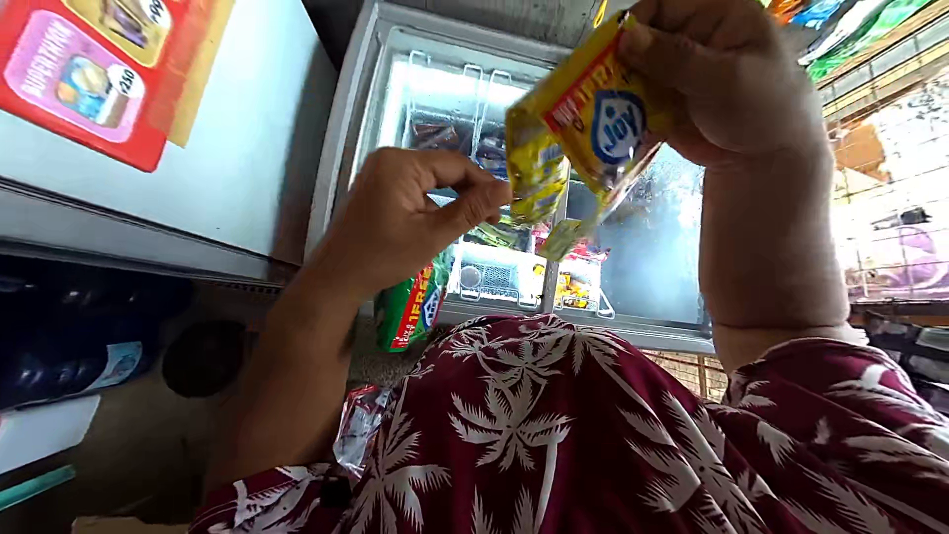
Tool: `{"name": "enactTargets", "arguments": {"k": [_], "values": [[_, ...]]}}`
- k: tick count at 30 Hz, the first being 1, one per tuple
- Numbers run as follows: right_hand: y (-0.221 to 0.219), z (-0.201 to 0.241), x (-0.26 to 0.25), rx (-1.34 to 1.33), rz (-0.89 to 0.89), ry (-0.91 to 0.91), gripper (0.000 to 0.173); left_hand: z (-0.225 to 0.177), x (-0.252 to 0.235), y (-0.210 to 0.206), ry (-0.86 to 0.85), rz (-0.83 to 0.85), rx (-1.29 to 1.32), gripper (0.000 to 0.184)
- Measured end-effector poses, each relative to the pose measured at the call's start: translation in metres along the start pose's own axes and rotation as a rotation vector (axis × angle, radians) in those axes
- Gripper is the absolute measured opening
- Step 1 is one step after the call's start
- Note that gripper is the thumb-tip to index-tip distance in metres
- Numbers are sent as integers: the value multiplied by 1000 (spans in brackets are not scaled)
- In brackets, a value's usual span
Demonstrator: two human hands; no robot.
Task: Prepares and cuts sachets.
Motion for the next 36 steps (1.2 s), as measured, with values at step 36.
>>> {"name": "enactTargets", "arguments": {"k": [36], "values": [[-129, -64, 38, 168, 714, -55, 11, 19, 44, -55, 429, 405, 98, 9]]}}
Point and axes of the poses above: each hand's wrist, its own x-axis away from the middle knuckle, its own y-axis out of the back of the hand, z = x × y, the point moved 10 cm from there along -x, towards the middle knuckle, and after that the axes turned 15 degrees about -y, right-handed, at the moved point
